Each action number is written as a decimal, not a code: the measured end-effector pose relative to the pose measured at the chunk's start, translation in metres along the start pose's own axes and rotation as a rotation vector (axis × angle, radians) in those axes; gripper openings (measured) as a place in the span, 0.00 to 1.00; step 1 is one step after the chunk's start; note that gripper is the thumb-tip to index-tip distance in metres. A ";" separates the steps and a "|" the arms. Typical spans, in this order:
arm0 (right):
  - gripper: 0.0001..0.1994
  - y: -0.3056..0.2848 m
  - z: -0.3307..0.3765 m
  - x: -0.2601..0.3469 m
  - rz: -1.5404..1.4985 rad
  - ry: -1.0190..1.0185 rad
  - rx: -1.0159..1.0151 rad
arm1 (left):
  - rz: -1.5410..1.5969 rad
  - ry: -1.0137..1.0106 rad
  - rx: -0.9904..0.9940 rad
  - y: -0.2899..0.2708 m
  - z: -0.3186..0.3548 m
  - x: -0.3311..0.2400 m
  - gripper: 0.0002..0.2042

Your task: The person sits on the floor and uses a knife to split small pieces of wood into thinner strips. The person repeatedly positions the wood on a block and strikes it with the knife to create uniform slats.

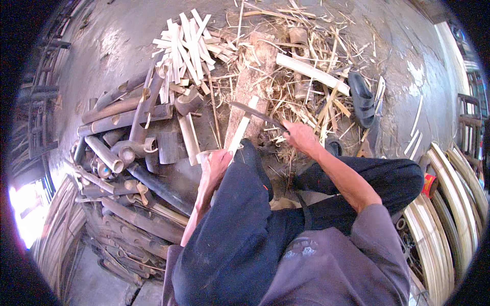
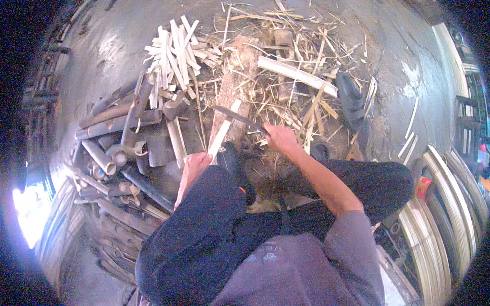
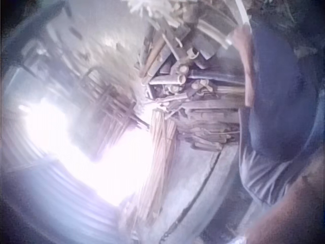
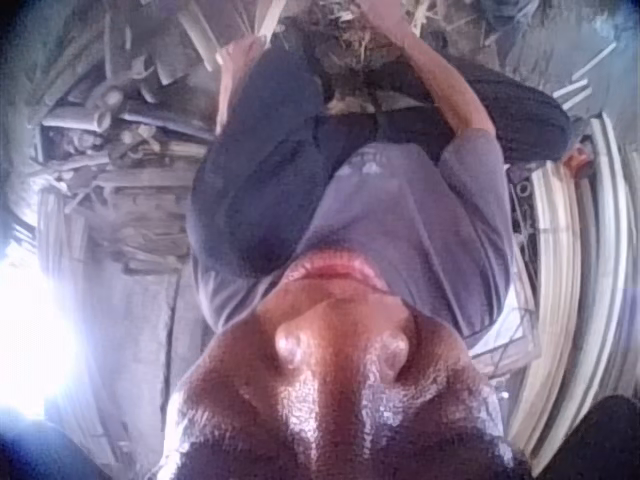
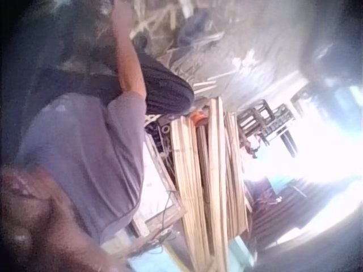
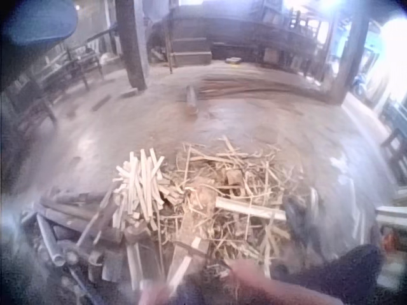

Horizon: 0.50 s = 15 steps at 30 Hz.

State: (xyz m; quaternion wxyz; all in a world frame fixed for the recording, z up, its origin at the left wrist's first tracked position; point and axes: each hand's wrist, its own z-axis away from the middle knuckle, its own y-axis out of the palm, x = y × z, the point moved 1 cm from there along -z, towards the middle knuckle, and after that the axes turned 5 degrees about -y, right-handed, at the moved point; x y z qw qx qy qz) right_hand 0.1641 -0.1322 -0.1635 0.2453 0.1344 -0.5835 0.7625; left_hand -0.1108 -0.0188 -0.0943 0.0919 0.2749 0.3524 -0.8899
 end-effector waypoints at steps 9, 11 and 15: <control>0.16 0.007 -0.006 -0.011 0.020 0.046 0.025 | -0.037 0.004 -0.013 0.003 -0.007 0.007 0.19; 0.14 0.011 -0.008 -0.021 0.098 -0.022 0.053 | -0.035 0.017 0.008 -0.003 -0.009 0.002 0.20; 0.11 0.008 -0.014 -0.019 0.102 -0.032 0.020 | -0.054 0.043 -0.051 -0.005 -0.005 0.003 0.20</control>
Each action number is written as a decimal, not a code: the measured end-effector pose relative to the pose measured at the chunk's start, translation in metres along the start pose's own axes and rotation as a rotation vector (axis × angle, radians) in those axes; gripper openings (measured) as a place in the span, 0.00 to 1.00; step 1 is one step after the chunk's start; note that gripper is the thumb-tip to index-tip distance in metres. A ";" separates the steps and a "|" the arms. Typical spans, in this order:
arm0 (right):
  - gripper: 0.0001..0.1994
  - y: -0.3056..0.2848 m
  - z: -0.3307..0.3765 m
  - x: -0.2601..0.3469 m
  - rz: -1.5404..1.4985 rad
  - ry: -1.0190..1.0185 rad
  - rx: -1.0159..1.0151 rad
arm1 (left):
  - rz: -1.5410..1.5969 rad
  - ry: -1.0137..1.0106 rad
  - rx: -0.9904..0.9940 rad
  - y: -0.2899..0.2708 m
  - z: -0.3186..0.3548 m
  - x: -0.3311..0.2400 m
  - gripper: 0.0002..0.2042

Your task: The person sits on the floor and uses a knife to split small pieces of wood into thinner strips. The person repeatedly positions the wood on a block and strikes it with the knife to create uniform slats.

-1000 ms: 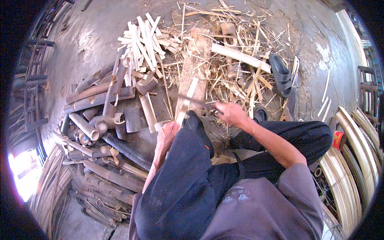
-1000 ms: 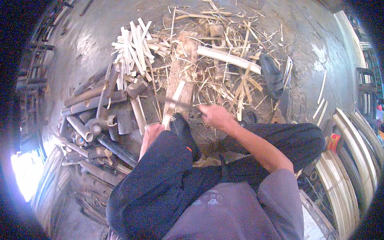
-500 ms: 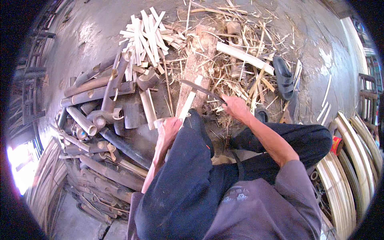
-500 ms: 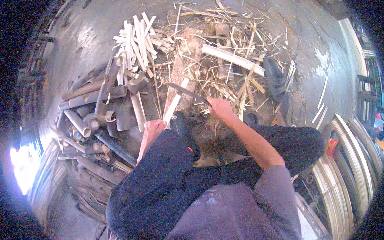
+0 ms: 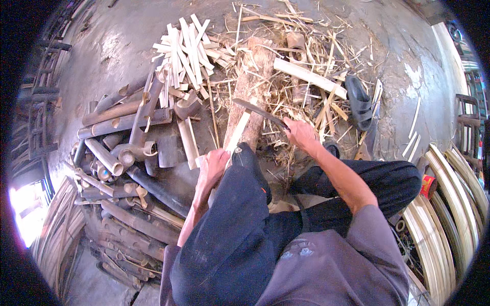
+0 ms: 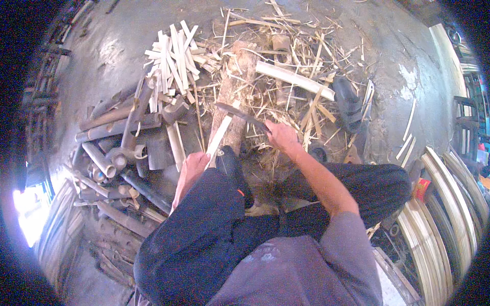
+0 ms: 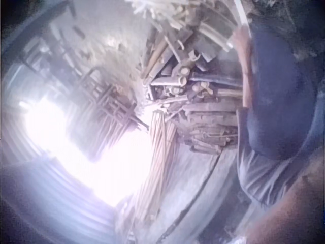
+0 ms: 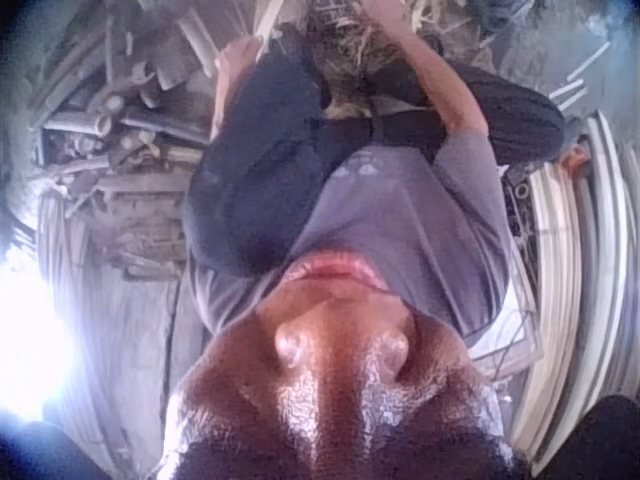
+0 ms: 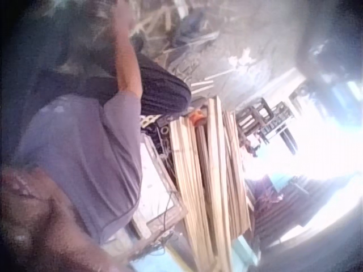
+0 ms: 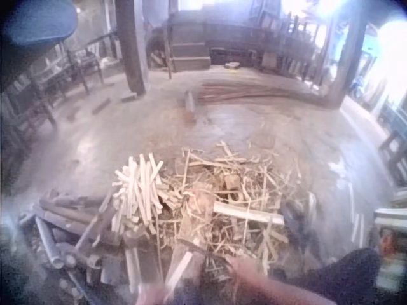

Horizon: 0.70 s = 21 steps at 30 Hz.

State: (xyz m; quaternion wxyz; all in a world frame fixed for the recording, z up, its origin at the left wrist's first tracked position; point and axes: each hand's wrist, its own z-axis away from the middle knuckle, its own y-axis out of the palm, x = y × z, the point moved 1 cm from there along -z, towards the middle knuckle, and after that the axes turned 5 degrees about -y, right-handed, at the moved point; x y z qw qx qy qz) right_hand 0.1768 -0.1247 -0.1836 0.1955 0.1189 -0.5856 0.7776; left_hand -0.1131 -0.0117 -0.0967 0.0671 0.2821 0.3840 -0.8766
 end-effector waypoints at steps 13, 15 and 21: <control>0.11 0.005 0.000 -0.018 0.015 -0.014 -0.117 | -0.248 0.302 0.017 -0.013 -0.016 -0.003 0.12; 0.11 -0.007 0.001 -0.006 -0.027 0.076 -0.163 | -0.276 0.372 -0.072 -0.002 -0.030 0.024 0.10; 0.12 -0.004 0.008 -0.022 0.002 0.113 -0.272 | -0.331 0.355 0.049 -0.016 -0.024 -0.009 0.08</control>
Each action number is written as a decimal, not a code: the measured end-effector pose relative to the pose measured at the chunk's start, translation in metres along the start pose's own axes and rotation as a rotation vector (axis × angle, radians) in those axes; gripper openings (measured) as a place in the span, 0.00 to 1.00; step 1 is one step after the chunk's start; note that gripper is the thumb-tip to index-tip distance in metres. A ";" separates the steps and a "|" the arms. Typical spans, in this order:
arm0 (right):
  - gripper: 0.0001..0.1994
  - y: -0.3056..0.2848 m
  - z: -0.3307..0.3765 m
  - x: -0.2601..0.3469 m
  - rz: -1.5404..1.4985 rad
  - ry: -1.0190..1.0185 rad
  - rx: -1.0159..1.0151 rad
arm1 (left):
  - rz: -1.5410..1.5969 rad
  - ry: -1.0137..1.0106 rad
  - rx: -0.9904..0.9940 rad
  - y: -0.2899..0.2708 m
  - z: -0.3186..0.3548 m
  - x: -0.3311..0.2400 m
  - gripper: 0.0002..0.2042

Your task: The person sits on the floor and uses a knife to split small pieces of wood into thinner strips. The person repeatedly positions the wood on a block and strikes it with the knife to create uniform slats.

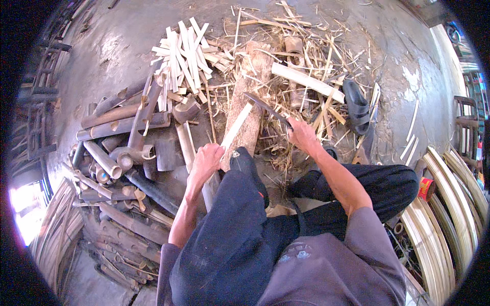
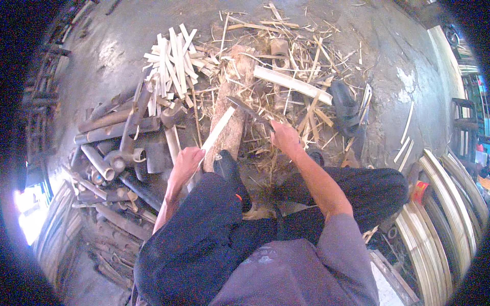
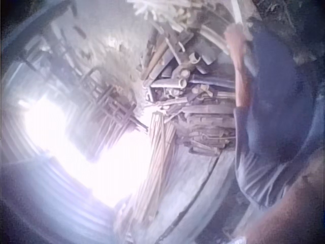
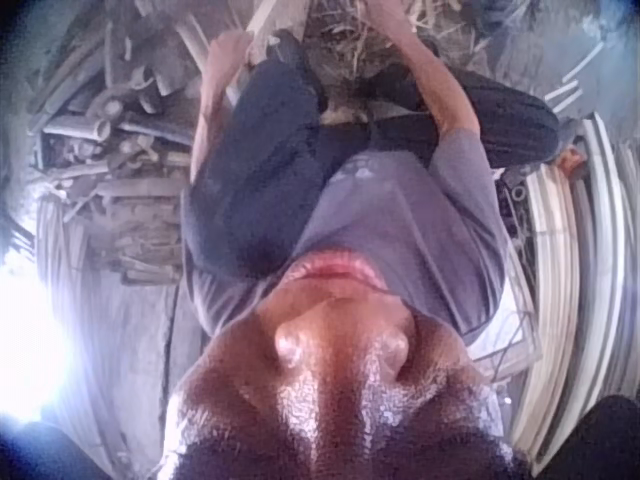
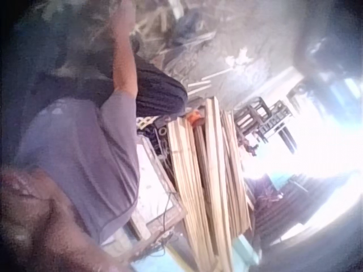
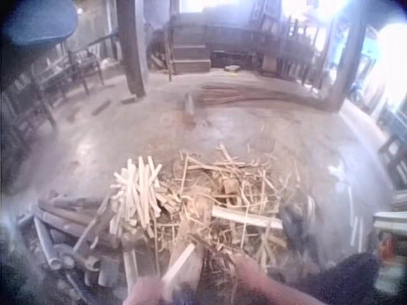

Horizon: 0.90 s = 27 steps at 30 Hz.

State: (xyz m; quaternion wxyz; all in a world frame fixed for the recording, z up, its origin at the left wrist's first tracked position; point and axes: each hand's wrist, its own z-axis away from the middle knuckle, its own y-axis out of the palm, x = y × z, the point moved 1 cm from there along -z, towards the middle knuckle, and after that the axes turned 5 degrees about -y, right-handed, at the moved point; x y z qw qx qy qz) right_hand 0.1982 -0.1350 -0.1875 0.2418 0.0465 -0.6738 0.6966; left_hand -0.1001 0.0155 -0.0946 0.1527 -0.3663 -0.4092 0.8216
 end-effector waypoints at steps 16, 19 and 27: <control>0.14 0.027 0.003 0.018 -0.259 0.147 0.084 | 0.507 -0.420 -0.648 -0.040 -0.015 0.068 0.17; 0.11 0.035 0.001 0.015 -0.237 0.129 0.032 | 0.267 -0.356 -0.706 -0.105 -0.082 0.107 0.16; 0.23 0.011 0.022 0.032 -0.256 0.177 0.244 | 0.459 -0.134 -0.650 -0.061 -0.165 0.046 0.21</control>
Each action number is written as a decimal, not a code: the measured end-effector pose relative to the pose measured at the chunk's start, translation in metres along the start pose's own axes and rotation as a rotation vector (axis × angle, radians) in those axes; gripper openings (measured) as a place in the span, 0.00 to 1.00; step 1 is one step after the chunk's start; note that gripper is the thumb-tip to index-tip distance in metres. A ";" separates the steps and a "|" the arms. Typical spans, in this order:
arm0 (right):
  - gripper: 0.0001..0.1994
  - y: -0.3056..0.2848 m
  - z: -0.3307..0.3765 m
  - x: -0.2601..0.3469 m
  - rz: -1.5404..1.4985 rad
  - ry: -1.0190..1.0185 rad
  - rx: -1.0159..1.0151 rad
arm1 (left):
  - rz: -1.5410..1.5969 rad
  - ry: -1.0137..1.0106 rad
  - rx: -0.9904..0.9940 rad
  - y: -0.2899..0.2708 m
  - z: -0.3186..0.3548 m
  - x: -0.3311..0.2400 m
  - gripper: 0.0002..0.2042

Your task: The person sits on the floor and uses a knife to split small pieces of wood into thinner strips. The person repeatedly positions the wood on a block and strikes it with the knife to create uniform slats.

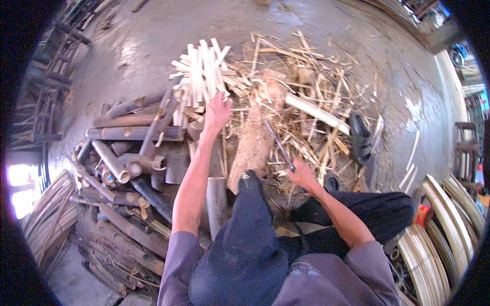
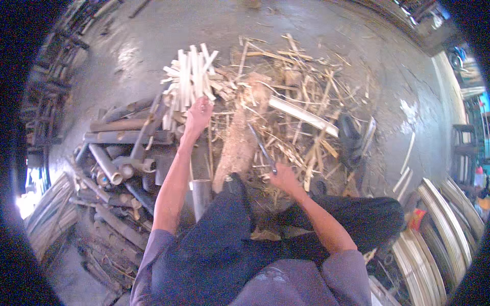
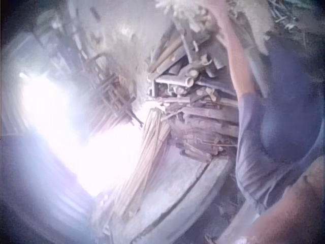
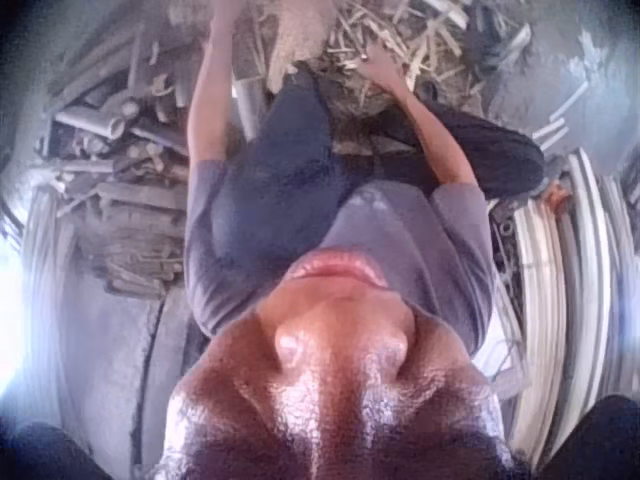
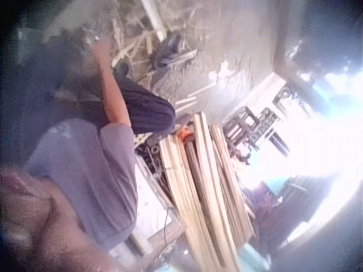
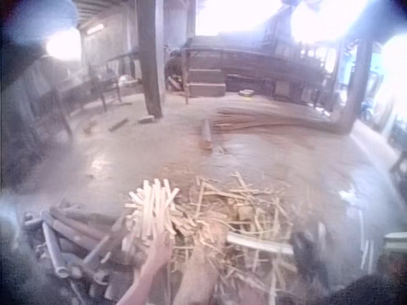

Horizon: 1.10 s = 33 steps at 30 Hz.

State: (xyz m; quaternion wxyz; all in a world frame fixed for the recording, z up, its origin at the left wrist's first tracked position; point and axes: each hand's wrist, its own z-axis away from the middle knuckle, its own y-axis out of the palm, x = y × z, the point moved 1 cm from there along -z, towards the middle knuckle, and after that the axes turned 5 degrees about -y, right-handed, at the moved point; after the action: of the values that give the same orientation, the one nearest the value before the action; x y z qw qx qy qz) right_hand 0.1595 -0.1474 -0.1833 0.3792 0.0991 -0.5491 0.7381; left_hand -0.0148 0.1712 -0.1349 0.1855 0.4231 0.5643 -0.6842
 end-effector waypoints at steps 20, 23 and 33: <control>0.30 0.001 0.044 0.021 -1.024 0.225 -0.033 | -0.183 0.246 0.961 0.113 0.027 -0.098 0.13; 0.25 -0.007 0.032 0.016 -1.062 0.260 -0.221 | 0.494 -0.128 0.994 0.043 0.068 -0.074 0.18; 0.21 -0.071 0.023 0.049 -1.211 0.177 -0.443 | 1.086 -0.272 0.279 0.014 0.088 -0.074 0.16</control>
State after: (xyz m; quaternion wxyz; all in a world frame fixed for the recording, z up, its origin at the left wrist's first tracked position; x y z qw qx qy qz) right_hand 0.1668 -0.1380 -0.0949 0.7835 0.2491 -0.5020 0.2685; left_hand 0.0054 0.0690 -0.0849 0.5234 0.5809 0.1418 -0.6070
